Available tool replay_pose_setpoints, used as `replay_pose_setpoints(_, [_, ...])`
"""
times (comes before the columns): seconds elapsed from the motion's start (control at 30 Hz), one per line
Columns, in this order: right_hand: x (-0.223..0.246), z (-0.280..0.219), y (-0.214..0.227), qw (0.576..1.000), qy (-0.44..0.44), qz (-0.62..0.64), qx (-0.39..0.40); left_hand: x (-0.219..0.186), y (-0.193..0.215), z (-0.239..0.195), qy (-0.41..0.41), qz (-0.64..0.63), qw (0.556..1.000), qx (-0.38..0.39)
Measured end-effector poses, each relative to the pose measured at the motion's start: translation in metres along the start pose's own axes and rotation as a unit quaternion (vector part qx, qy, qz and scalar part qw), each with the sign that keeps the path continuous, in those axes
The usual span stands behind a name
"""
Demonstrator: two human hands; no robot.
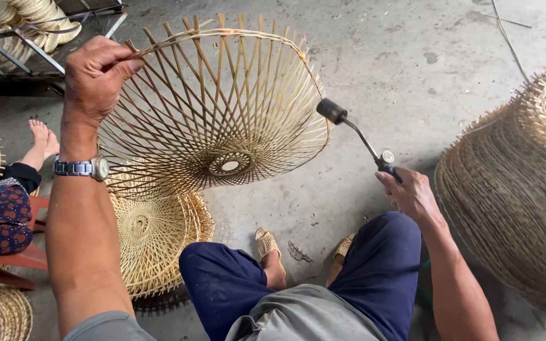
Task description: The person uses a handheld blowtorch to heat the rim of a woven bamboo basket. They rotate the basket with one hand while applying the flame to the edge with the other, then place the heated basket onto a stack of similar baskets.
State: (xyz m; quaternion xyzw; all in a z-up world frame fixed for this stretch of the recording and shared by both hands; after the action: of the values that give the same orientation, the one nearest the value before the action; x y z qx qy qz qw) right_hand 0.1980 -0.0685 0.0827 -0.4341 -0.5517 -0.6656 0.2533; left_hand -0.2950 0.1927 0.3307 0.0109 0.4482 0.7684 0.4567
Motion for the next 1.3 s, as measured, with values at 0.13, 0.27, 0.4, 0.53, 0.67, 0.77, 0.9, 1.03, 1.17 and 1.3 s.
replay_pose_setpoints(0.13, [-0.006,-0.003,-0.003,1.0,-0.002,-0.005,0.003,-0.015,0.012,-0.001,0.049,-0.058,0.997,-0.018])
replay_pose_setpoints(0.27, [-0.004,0.0,-0.003,0.999,-0.028,-0.025,0.005,-0.024,0.023,-0.006,0.055,-0.113,0.992,-0.036])
replay_pose_setpoints(0.4, [0.009,0.007,-0.002,1.0,0.003,-0.005,-0.002,-0.026,0.031,-0.012,-0.017,-0.036,0.998,-0.056])
replay_pose_setpoints(0.53, [0.017,0.008,-0.002,1.0,0.011,-0.018,-0.002,-0.021,0.033,-0.019,0.078,-0.109,0.989,-0.069])
replay_pose_setpoints(0.67, [0.021,0.005,0.001,0.999,-0.005,-0.036,0.007,-0.016,0.037,-0.023,-0.024,-0.048,0.996,-0.069])
replay_pose_setpoints(0.77, [0.015,-0.003,-0.001,1.0,-0.003,-0.025,0.016,-0.005,0.042,-0.028,0.05,-0.093,0.99,-0.092])
replay_pose_setpoints(0.9, [0.008,-0.007,-0.004,0.999,-0.023,-0.036,0.014,0.001,0.051,-0.032,0.01,-0.058,0.994,-0.094])
replay_pose_setpoints(1.03, [-0.002,-0.01,-0.007,0.999,-0.006,-0.04,0.017,0.01,0.059,-0.035,0.083,-0.114,0.985,-0.098])
replay_pose_setpoints(1.17, [-0.01,-0.007,-0.009,0.998,-0.01,-0.059,0.016,0.019,0.068,-0.038,0.062,-0.108,0.987,-0.105])
replay_pose_setpoints(1.3, [-0.018,-0.013,-0.018,0.999,0.001,-0.042,0.011,0.034,0.076,-0.041,0.076,-0.139,0.98,-0.121])
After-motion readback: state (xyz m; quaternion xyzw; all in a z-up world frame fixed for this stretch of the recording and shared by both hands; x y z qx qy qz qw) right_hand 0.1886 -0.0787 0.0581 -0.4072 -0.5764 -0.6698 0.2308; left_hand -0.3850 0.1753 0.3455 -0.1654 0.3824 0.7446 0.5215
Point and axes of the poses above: each hand's wrist, its own z-axis towards the middle knuckle, its own y-axis out of the back of the hand, x = y × z, the point moved 1 cm from there along z, towards the middle knuckle, and after that the axes turned 14 degrees about y, right-handed, at the moved point
